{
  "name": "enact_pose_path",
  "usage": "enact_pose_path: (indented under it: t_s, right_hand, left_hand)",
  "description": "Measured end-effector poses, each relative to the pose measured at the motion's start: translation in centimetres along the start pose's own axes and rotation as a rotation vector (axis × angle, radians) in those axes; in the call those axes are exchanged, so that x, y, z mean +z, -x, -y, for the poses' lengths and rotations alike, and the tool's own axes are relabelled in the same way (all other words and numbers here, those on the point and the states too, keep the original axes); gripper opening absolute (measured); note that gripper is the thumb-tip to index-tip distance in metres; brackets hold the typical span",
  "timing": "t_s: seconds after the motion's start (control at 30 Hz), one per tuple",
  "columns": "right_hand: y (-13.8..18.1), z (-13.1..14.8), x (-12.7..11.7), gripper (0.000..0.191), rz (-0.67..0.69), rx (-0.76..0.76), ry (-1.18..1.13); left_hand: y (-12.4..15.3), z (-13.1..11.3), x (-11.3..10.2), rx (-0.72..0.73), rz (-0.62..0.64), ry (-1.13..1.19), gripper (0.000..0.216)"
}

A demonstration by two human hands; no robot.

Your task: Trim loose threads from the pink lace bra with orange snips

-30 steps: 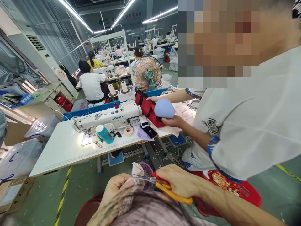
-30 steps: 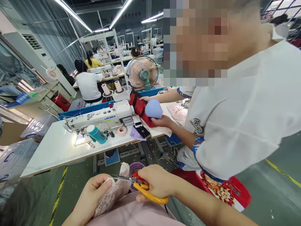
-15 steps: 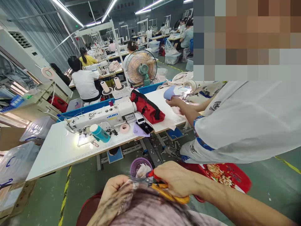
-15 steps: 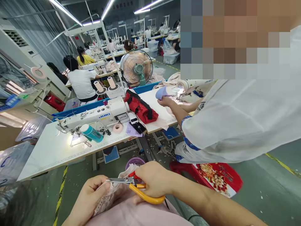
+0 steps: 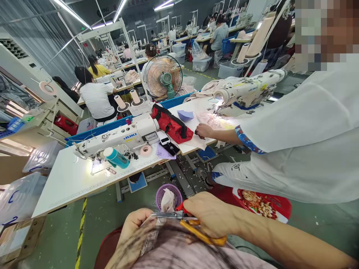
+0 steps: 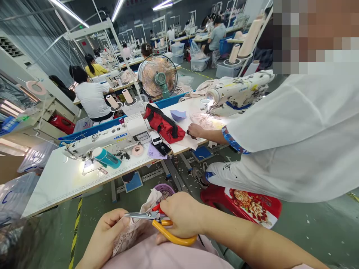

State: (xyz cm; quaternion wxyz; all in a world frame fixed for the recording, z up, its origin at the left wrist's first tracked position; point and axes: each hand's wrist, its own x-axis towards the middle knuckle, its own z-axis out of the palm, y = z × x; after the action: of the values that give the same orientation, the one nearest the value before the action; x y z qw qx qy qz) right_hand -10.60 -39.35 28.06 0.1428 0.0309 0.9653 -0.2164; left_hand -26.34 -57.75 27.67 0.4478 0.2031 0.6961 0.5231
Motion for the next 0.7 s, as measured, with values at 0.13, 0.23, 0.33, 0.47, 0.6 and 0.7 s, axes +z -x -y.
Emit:
enact_pose_path:
  t_s: [0.13, 0.23, 0.33, 0.47, 0.6, 0.7]
  right_hand:
    - [-0.1, 0.2, 0.1, 0.039, 0.033, 0.016, -0.001]
    - [-0.2, 0.4, 0.0, 0.032, 0.069, 0.033, 0.019]
    - [-0.4, 0.0, 0.0, 0.037, 0.116, 0.044, 0.004]
    - [-0.7, -1.3, 0.2, 0.045, 0.114, 0.000, -0.117]
    - [-0.5, -2.0, -0.1, 0.038, 0.066, -0.022, -0.116]
    - [-0.3, -1.7, -1.0, 0.026, 0.086, 0.007, -0.072]
  left_hand:
    - [0.0, 0.2, 0.1, 0.003, -0.005, 0.005, 0.043]
    - [-0.1, 0.0, 0.3, -0.004, -0.012, 0.011, 0.044]
    - [-0.2, -0.1, 0.5, -0.014, -0.002, 0.022, 0.047]
    - [-0.6, 0.1, 0.5, -0.044, 0.004, 0.025, 0.046]
    - [-0.9, 0.1, 0.4, -0.054, 0.002, -0.004, 0.044]
    - [-0.9, -0.1, 0.4, -0.040, -0.004, -0.031, 0.042]
